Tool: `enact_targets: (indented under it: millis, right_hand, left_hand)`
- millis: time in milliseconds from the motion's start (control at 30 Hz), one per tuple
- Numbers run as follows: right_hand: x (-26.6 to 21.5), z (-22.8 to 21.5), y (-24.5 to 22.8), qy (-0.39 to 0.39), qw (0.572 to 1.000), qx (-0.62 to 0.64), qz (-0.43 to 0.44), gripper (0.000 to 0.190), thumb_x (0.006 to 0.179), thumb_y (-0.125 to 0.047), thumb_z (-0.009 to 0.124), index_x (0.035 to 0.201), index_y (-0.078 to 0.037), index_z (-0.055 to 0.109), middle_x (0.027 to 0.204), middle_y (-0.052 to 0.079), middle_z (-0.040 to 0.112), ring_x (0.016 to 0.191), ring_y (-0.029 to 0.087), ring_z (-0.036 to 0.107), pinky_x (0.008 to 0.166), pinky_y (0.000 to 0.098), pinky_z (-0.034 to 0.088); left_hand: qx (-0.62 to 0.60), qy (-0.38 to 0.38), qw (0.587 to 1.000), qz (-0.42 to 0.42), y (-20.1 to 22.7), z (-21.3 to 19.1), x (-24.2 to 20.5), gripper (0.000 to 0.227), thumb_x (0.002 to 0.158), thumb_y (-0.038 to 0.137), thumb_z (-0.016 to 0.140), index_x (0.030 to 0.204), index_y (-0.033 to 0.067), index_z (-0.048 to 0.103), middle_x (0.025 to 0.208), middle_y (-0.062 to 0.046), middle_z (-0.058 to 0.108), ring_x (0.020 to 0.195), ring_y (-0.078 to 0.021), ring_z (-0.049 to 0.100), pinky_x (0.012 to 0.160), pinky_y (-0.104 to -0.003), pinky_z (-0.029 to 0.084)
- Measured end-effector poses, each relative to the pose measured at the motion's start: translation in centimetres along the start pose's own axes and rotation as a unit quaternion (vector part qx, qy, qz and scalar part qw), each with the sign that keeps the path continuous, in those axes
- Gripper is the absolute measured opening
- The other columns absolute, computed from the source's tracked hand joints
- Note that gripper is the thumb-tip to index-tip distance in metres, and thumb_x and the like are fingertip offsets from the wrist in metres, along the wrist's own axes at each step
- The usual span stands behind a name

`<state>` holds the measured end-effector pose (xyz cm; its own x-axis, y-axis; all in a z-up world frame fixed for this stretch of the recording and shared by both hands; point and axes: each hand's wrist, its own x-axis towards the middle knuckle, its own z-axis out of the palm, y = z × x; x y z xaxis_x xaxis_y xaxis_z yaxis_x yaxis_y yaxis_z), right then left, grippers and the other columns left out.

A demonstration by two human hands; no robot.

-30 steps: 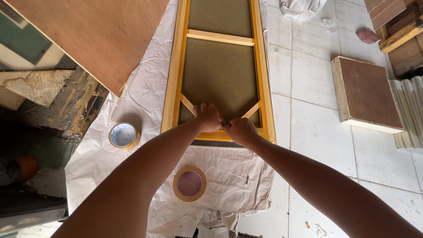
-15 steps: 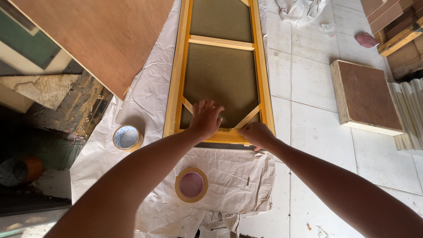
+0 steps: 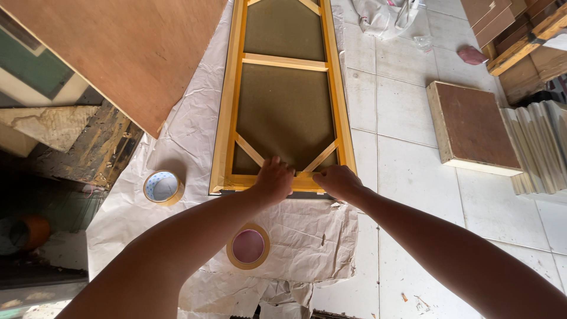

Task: The person applies masking tape to the edges of a wooden furniture frame lying on a protective sheet. They smooth the tape along the frame's perimeter and corners to secure it in place.

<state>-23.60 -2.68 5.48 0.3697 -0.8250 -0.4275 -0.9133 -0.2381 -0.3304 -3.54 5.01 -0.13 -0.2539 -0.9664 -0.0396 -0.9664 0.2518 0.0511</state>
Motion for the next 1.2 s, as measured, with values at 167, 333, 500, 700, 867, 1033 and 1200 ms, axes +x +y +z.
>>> enact_targets:
  millis: [167,333,500,700,867,1033,1200]
  right_hand:
    - [-0.7,-0.3,0.9,0.004,1.0,0.013,0.005,0.053,0.099,-0.05,0.058,0.098,-0.008,0.091,0.089,0.022,0.083,0.094,0.045,0.084,0.082,0.0518,0.066]
    - [-0.5,-0.2,1.6,-0.019,1.0,-0.002,0.011,0.052,0.095,-0.052,0.059,0.09,-0.009,0.087,0.074,0.019,0.078,0.071,0.037,0.082,0.073,0.0468,0.064]
    - [-0.8,0.3,1.8,-0.03,0.999,0.025,0.035,0.046,0.095,-0.048,0.059,0.086,-0.013,0.086,0.069,0.015,0.075,0.062,0.031,0.08,0.067,0.0378,0.063]
    - [-0.9,0.6,1.0,-0.033,0.999,0.012,0.019,0.043,0.092,-0.045,0.06,0.082,-0.011,0.085,0.066,0.018,0.074,0.06,0.035,0.08,0.062,0.0418,0.06]
    - [-1.4,0.0,-0.4,-0.047,0.998,0.017,0.036,0.05,0.097,-0.05,0.059,0.101,-0.011,0.09,0.081,0.021,0.079,0.072,0.036,0.084,0.066,0.0381,0.067]
    - [-2.0,-0.2,-1.6,-0.062,0.998,0.021,0.025,0.057,0.099,-0.056,0.061,0.114,-0.009,0.091,0.092,0.025,0.082,0.086,0.04,0.086,0.066,0.0407,0.069]
    - [-1.9,0.0,-1.9,-0.043,0.999,0.01,-0.018,0.055,0.101,-0.054,0.061,0.097,-0.007,0.09,0.077,0.022,0.079,0.074,0.041,0.083,0.062,0.0452,0.062]
  left_hand:
    - [0.005,0.023,0.999,0.049,-0.8,0.2,0.8,0.044,0.09,0.048,0.09,0.116,0.0136,0.083,0.105,-0.007,0.079,0.111,-0.0267,0.066,0.094,-0.044,0.048]
    - [0.127,0.085,0.981,0.118,-0.1,1.4,-0.1,0.047,0.095,0.052,0.086,0.114,0.0091,0.082,0.099,-0.006,0.077,0.107,-0.0236,0.061,0.091,-0.04,0.046]
    - [0.012,0.045,0.999,0.019,2.0,0.2,-3.7,0.058,0.102,0.035,0.08,0.147,0.0026,0.064,0.139,-0.014,0.057,0.133,-0.0346,0.048,0.1,-0.048,0.046]
    - [-0.146,-0.097,0.98,-0.097,4.0,0.1,-2.1,0.081,0.101,0.041,0.075,0.168,0.0076,0.043,0.166,-0.012,0.032,0.148,-0.041,0.027,0.111,-0.058,0.03]
    - [-0.183,-0.138,0.968,-0.099,2.0,-1.1,1.1,0.08,0.091,0.052,0.075,0.158,0.0144,0.054,0.161,-0.01,0.034,0.146,-0.0439,0.028,0.11,-0.063,0.028]
    - [-0.094,-0.147,0.985,-0.013,-2.5,-4.8,0.3,0.087,0.098,0.073,0.062,0.167,0.0207,0.054,0.174,-0.011,0.038,0.164,-0.0478,0.028,0.126,-0.07,0.025]
    - [-0.013,-0.033,0.985,0.17,-6.6,-5.8,-3.3,0.066,0.1,0.043,0.082,0.156,0.0148,0.062,0.144,-0.01,0.068,0.141,-0.0338,0.06,0.114,-0.058,0.052]
